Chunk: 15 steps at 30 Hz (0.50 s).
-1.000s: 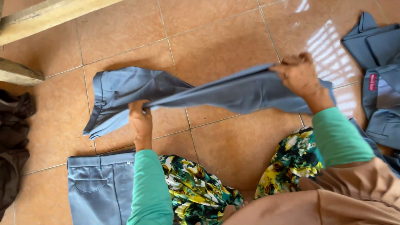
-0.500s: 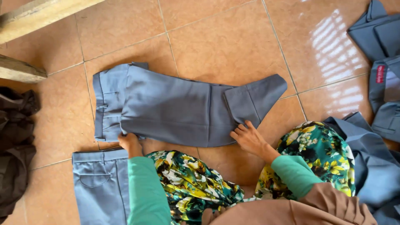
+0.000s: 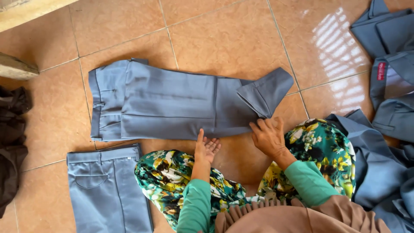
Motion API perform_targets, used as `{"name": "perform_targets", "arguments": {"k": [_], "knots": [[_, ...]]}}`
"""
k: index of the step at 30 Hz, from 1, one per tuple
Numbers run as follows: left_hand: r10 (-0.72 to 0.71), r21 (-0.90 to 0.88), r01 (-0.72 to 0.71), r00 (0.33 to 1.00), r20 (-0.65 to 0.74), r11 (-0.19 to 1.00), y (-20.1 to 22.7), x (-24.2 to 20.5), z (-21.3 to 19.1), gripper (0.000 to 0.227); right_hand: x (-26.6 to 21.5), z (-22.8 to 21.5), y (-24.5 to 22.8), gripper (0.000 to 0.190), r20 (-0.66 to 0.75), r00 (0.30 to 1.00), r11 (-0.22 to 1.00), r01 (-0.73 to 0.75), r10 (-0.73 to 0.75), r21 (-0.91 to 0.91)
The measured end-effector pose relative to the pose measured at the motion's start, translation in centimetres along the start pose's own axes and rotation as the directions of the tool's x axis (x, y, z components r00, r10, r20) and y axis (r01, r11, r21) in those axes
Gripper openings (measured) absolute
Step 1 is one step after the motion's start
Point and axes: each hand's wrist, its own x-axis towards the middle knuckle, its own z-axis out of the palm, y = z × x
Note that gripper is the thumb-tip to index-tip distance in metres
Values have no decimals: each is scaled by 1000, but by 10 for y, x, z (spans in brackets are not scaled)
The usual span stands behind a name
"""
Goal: Folding grey trousers into neat rectangles on the floor.
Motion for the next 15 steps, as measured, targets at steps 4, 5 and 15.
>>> {"name": "perform_targets", "arguments": {"k": [4,5,15], "knots": [[312,-202,-350,929,-198,914,8,2,10,102,-15,-8,7,40,359,781,814,-574,511,92],[360,-268,-416,903,-233,869,12,-1,12,108,-16,-11,9,45,576,527,561,-816,626,138],[341,-176,-369,924,-170,913,51,-33,46,101,25,-6,42,86,177,426,318,-843,887,434]]}}
